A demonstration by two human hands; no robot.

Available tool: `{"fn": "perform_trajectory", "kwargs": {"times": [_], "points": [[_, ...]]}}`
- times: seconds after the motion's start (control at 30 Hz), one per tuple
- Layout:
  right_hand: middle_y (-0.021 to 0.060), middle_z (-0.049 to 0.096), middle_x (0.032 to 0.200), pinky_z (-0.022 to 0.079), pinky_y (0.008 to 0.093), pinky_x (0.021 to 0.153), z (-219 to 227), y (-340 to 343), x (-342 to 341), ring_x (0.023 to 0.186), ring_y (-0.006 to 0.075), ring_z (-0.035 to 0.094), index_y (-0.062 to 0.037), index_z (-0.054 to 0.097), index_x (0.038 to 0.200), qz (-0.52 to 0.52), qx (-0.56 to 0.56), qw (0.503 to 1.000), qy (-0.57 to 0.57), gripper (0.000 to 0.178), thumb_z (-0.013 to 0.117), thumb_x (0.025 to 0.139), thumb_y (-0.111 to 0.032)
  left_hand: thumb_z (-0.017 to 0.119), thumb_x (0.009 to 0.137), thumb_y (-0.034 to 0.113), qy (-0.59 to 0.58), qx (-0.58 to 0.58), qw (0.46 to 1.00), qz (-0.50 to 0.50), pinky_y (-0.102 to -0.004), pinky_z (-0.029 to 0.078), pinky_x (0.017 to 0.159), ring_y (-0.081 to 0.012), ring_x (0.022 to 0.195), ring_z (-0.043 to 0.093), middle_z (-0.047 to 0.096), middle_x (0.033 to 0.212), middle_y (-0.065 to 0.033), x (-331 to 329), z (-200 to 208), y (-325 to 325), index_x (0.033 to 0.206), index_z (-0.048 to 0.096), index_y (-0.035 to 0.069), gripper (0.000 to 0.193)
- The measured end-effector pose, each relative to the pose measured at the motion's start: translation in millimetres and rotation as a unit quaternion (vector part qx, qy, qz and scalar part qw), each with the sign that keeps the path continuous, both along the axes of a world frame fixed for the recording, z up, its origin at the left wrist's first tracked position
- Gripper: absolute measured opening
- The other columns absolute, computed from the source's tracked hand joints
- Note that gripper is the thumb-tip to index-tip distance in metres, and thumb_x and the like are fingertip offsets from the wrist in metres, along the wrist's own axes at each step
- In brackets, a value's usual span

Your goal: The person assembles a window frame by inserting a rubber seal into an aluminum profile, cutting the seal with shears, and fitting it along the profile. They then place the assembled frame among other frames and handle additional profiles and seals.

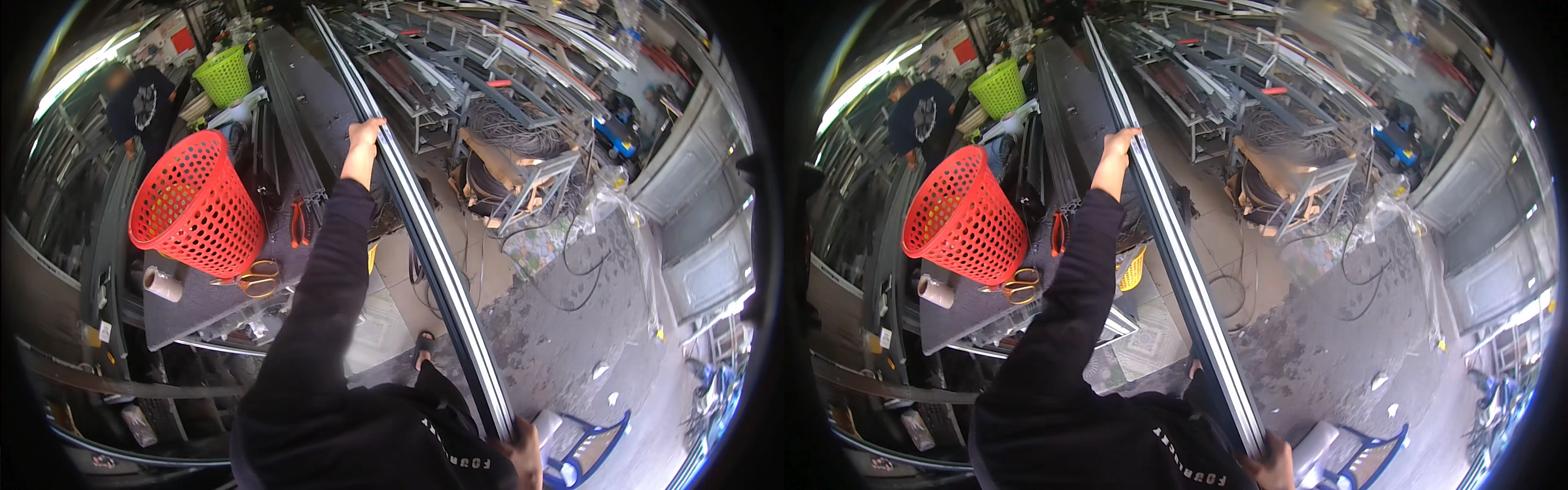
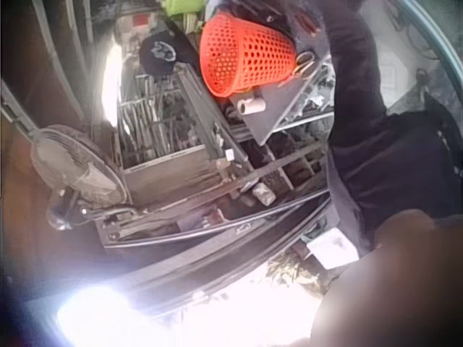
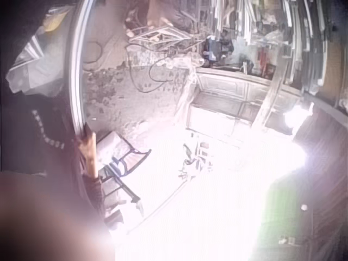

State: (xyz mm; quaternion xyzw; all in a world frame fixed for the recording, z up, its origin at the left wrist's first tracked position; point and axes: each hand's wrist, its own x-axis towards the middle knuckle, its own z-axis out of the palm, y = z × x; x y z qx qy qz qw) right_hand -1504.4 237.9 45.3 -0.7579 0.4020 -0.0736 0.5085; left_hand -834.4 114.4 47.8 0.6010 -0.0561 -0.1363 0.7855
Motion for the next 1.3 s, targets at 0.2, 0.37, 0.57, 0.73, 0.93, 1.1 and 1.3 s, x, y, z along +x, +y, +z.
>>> {"fn": "perform_trajectory", "kwargs": {"times": [0.2,0.37,0.57,0.73,0.93,1.1,1.3], "points": [[0.0122,0.06,0.065,0.045,0.0331,0.056,-11.1,-139.9,174.9,0.061,0.0116,0.053,0.0058,0.063,0.088,0.093,-0.016,0.995,-0.034,0.038,0.08,0.07,-0.023,0.073,0.072,0.008,-0.023,0.009,0.996,0.082,-0.0412,0.054,0.076,-0.0303,0.089,0.067,0.067,0.1,-0.0215,10.3,-6.8,-21.3,0.102,0.062,-0.013,0.039],[0.0029,0.065,0.078,0.046,0.0288,0.062,-12.2,-199.6,314.9,0.069,0.0125,0.057,0.0032,0.066,0.094,0.121,0.156,0.966,-0.167,0.03,0.078,0.078,-0.02,0.07,0.085,0.02,-0.086,-0.018,0.996,-0.013,-0.0369,0.032,0.109,-0.0326,0.135,0.04,0.036,0.146,-0.0297,-90.7,-25.9,6.6,0.14,0.029,-0.014,0.077],[0.0121,0.068,0.098,0.051,0.0325,0.077,-14.6,-221.3,499.7,0.087,0.0194,0.064,0.0063,0.064,0.11,0.166,0.164,0.96,-0.157,0.044,0.077,0.078,-0.021,0.065,0.092,0.018,-0.256,0.078,0.959,-0.095,-0.0413,0.034,0.109,-0.034,0.132,0.038,0.031,0.141,-0.0253,-249.1,-34.1,69.0,0.148,0.016,-0.005,0.078],[0.0117,0.067,0.104,0.049,0.0316,0.084,-17.4,-193.3,619.2,0.095,0.0208,0.063,0.0033,0.064,0.112,0.161,0.228,0.938,-0.203,0.046,0.079,0.076,-0.022,0.062,0.093,0.016,-0.091,-0.023,0.984,-0.151,-0.0413,0.034,0.109,-0.0314,0.136,0.033,0.022,0.147,-0.0249,-256.5,-40.4,81.2,0.151,-0.002,-0.002,0.089],[0.0234,0.06,0.123,0.044,0.0361,0.095,-43.6,-184.6,683.6,0.115,0.0301,0.057,0.011,0.059,0.118,0.147,0.12,0.981,-0.049,0.073,0.079,0.073,-0.043,0.057,0.093,0.001,-0.048,-0.145,0.984,-0.093,-0.0378,0.014,0.116,-0.0256,0.145,0.015,0.009,0.158,-0.0201,-229.5,-55.4,82.1,0.153,-0.005,0.007,0.087],[0.0237,0.062,0.119,0.049,0.0391,0.089,-77.1,-191.7,701.6,0.108,0.032,0.062,0.0102,0.059,0.12,0.143,0.152,0.975,-0.077,0.068,0.056,0.092,-0.052,0.064,0.088,0.003,-0.162,0.09,0.983,-0.013,-0.0367,0.011,0.117,-0.0248,0.146,0.013,0.007,0.158,-0.0181,-229.2,-73.0,85.9,0.154,0.007,0.006,0.087],[0.0229,0.068,0.103,0.052,0.0381,0.08,-58.6,-201.5,676.4,0.091,0.0304,0.068,0.007,0.064,0.107,0.164,-0.146,0.975,-0.031,0.052,0.077,0.078,-0.034,0.067,0.083,0.002,-0.156,0.052,0.986,0.007,-0.0364,0.029,0.111,-0.0299,0.143,0.025,0.009,0.158,-0.0201,-224.8,-76.2,92.9,0.15,0.028,0.009,0.078]]}}
